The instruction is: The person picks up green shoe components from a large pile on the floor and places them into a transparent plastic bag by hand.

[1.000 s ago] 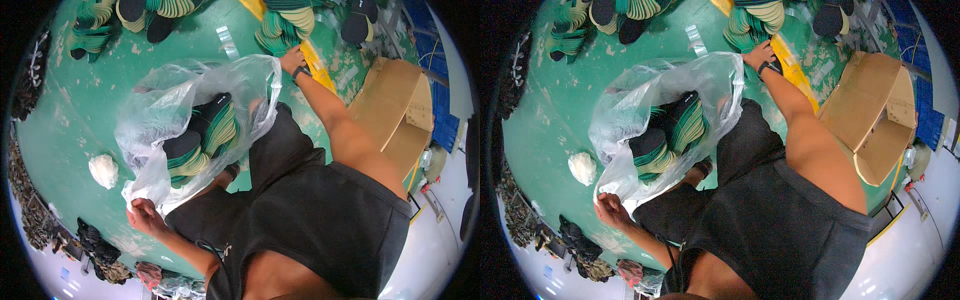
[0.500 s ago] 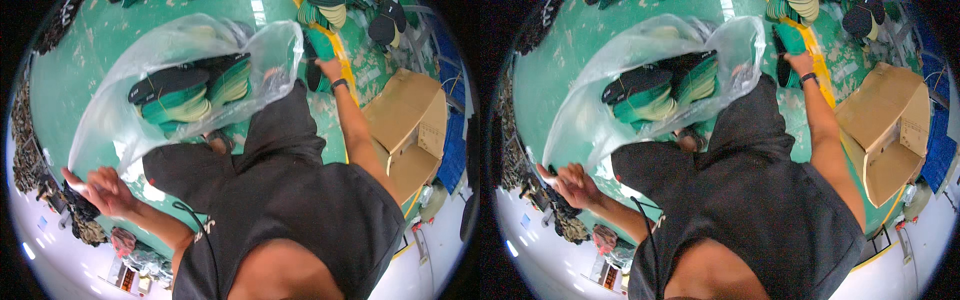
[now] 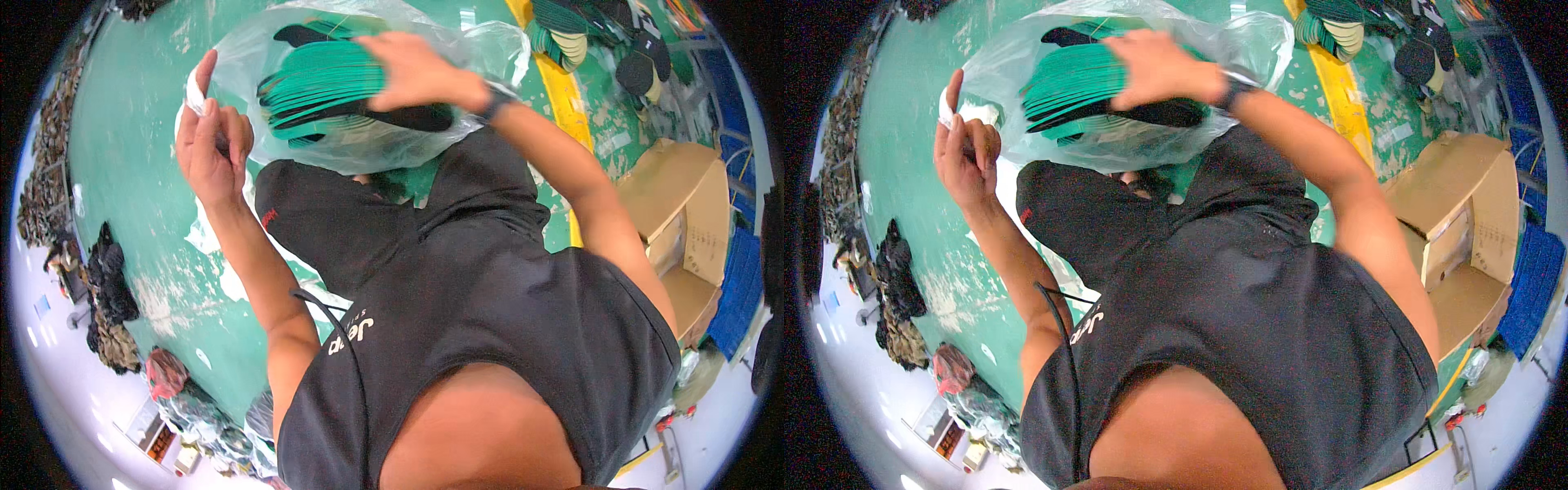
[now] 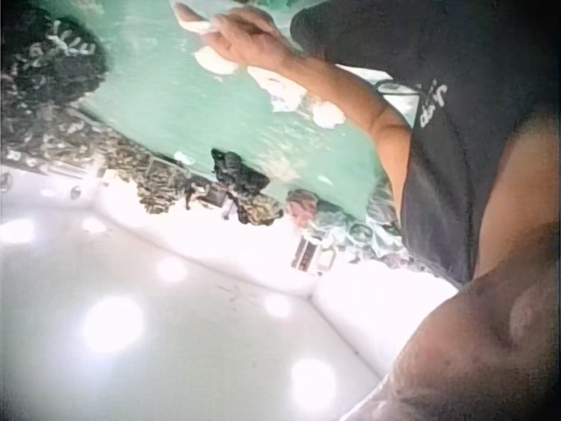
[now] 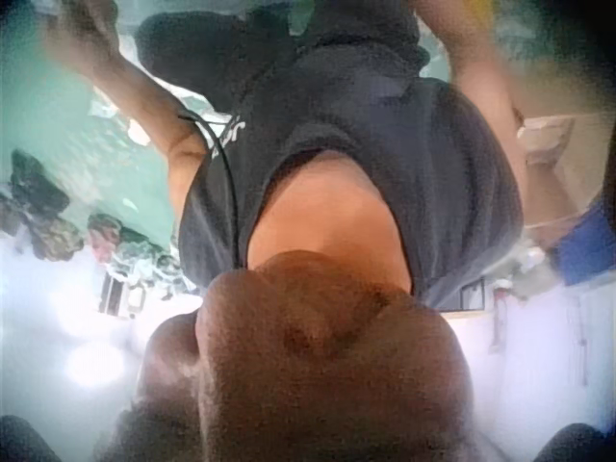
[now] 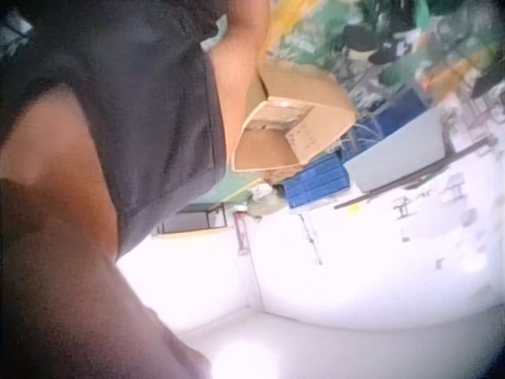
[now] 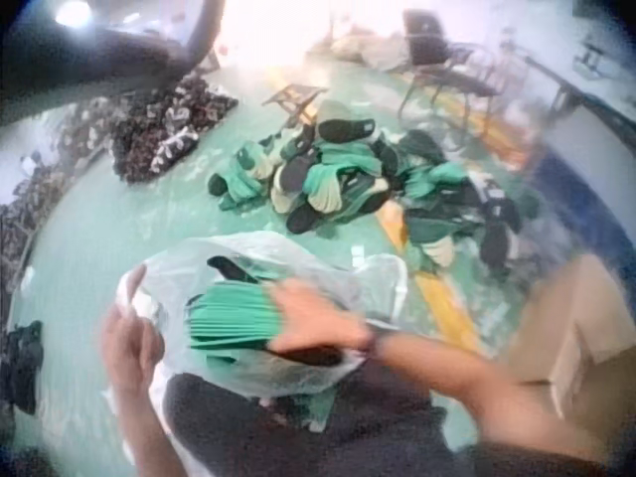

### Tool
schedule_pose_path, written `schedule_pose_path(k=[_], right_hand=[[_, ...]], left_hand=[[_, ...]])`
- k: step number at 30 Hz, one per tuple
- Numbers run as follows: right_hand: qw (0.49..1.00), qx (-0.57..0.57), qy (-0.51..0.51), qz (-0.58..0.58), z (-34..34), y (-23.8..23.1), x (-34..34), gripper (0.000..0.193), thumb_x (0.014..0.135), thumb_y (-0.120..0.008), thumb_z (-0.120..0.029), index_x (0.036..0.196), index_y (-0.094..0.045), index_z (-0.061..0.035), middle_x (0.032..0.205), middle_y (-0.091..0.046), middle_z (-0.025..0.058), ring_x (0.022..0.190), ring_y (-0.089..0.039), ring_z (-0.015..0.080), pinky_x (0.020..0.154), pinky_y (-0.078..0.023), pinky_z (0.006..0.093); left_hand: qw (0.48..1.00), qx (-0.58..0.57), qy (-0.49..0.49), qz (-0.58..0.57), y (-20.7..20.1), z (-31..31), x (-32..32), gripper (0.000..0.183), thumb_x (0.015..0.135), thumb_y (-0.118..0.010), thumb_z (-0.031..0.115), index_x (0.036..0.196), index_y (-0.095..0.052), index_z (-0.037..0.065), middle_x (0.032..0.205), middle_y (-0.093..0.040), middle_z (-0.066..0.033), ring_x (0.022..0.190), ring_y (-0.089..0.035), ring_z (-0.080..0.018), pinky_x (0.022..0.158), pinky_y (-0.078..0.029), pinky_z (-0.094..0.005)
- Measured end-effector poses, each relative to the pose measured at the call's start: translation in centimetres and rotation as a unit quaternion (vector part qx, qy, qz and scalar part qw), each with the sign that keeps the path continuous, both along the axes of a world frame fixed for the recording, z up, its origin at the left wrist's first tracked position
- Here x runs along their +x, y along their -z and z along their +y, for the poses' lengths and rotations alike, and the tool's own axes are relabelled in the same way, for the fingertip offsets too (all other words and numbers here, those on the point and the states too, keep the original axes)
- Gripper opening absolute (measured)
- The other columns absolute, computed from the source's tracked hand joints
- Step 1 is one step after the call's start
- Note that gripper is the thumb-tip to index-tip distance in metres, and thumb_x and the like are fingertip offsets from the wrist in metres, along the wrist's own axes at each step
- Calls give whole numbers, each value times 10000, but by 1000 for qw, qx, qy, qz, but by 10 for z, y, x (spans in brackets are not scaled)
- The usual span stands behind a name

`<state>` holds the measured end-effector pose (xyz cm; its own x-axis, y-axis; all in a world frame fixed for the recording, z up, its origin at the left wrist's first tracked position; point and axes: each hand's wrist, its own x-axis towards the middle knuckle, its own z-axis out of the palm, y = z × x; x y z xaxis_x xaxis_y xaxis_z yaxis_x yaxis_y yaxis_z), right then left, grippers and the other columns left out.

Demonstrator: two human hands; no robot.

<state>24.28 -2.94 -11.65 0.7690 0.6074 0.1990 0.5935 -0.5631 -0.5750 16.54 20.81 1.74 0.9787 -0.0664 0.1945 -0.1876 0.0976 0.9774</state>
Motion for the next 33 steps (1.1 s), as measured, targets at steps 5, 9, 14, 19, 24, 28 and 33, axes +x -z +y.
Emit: schedule_pose_path(k=[5,9,14,19,24,28,33], right_hand=[[966,126,62,-217,58,14,10,812,684,-716,-428,1310,-405,-16,1226,-470,211,1130,-434,384,951,-360,464],[909,138,359,-162,-57,73,-7,765,691,-756,-394,1250,-436,19,1305,-427,217,1232,-366,365,1041,-284,443],[808,177,558,65,-170,178,21,676,720,-733,-409,1148,-487,53,1172,-560,195,1009,-555,274,838,-452,391],[768,432,425,207,-75,100,4,226,867,-600,-221,901,-629,1,766,-629,55,677,-572,138,627,-468,288],[797,370,458,137,-33,18,-61,291,951,-452,-257,901,-608,-16,758,-630,87,635,-574,173,564,-450,329],[616,504,497,346,15,-41,-87,328,965,-427,-277,730,-521,-69,575,-483,-18,523,-467,57,471,-384,232],[640,505,438,378,-18,-140,17,357,923,-480,-263,608,-511,-97,520,-429,-25,446,-364,89,411,-277,271]], left_hand=[[998,-5,-55,-7,0,21,-8,538,951,-387,189,1358,-253,-136,428,-316,49,362,-233,-35,378,-187,-208],[992,-104,-42,-62,7,49,-9,512,927,-365,137,1331,-274,-165,449,-325,36,382,-228,-35,395,-206,-198],[981,-177,46,-72,5,59,10,507,941,-317,117,1355,-223,-160,453,-325,38,381,-227,-35,397,-196,-203],[991,-125,-35,18,-4,71,24,497,916,-365,93,1336,-273,-156,501,-367,-3,425,-293,-59,425,-227,-206],[984,-100,-58,132,-14,95,31,285,937,-450,169,996,-580,-78,538,-368,2,460,-312,-66,440,-239,-217],[962,6,-210,175,-34,77,11,165,902,-522,109,842,-583,-32,540,-299,60,456,-234,-22,426,-160,-196],[926,-81,-210,304,-77,68,41,155,892,-526,90,888,-602,-44,512,-285,72,434,-217,-26,414,-167,-205]])
